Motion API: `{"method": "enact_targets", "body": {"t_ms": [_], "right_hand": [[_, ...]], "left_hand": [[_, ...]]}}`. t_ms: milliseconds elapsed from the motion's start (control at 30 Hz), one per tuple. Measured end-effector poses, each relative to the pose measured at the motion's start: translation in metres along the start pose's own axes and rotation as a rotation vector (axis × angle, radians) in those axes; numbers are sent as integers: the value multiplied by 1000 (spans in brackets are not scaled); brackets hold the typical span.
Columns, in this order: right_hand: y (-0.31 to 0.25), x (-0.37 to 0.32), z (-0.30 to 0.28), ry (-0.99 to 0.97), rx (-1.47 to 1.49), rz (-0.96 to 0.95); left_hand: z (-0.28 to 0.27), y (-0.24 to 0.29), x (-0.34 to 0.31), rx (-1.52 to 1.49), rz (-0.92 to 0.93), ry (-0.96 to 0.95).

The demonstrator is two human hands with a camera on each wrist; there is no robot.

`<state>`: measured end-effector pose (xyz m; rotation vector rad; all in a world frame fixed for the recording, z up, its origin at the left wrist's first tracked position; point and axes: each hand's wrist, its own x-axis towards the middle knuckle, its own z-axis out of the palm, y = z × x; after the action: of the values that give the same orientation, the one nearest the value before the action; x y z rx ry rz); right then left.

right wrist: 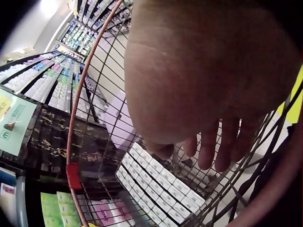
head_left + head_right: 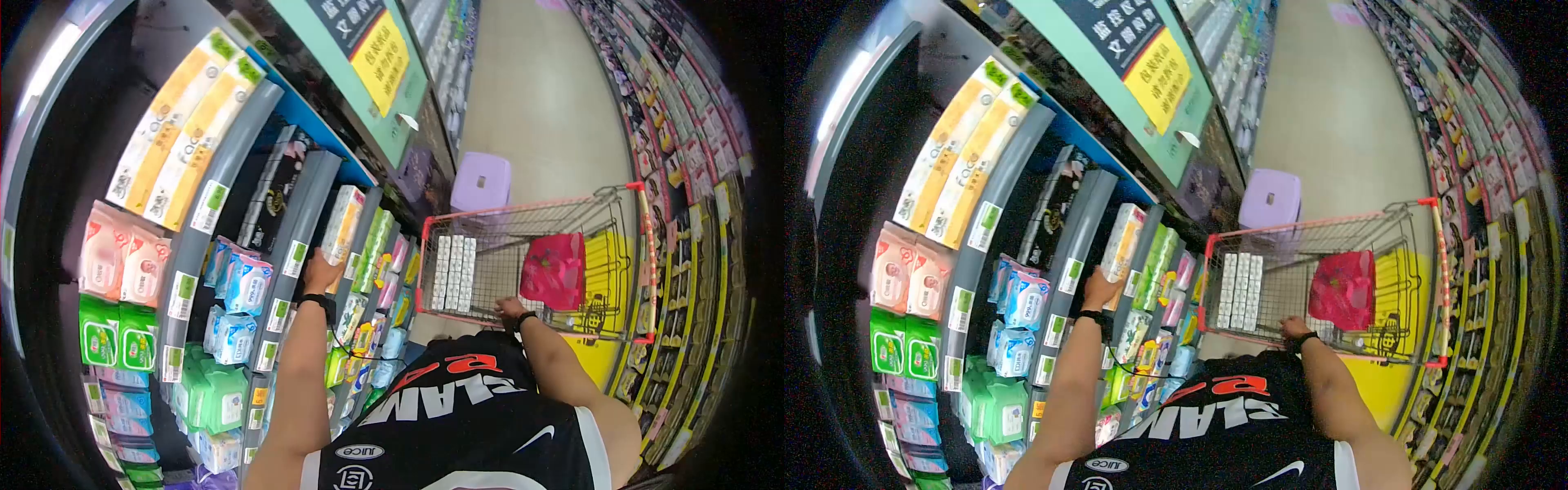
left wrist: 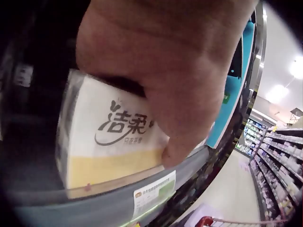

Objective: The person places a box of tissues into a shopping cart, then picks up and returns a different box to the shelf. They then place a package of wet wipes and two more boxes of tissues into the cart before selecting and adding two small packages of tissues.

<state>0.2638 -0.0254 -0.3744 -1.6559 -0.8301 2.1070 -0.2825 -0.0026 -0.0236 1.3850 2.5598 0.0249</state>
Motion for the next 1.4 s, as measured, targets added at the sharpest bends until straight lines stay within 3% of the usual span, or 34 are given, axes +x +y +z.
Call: {"method": "enact_targets", "body": {"t_ms": [100, 167, 200, 300, 333, 433, 567, 767, 867, 1133, 1233, 1400], "right_hand": [[-27, -42, 9, 161, -172, 37], [32, 29, -19, -13, -93, 49], [20, 13, -12, 35, -69, 66], [64, 59, -27, -138, 201, -44], [20, 9, -9, -11, 105, 24], [5, -4, -8, 14, -62, 46], [1, -7, -7, 45, -149, 38], [-10, -26, -3, 68, -194, -6], [8, 1, -11, -13, -67, 59], [12, 10, -11, -19, -153, 39], [-31, -35, 13, 58, -228, 40], [-54, -58, 25, 73, -223, 58]], "left_hand": [[-7, 9, -4, -7, -35, -34], [-8, 15, -13, 58, -8, 67], [-8, 14, -12, 23, -11, 40], [-20, 29, -26, 43, -22, 73], [-23, 34, -30, 53, -32, 85], [-21, 28, -19, 17, -99, -52], [-21, 29, -27, 45, -50, 66], [-8, 18, -16, 38, -28, 60], [-15, 27, -23, 63, -46, 71], [-10, 47, -29, 57, -28, 124], [-4, 40, -17, 83, -39, 106], [-12, 39, -22, 76, -3, 119]]}}
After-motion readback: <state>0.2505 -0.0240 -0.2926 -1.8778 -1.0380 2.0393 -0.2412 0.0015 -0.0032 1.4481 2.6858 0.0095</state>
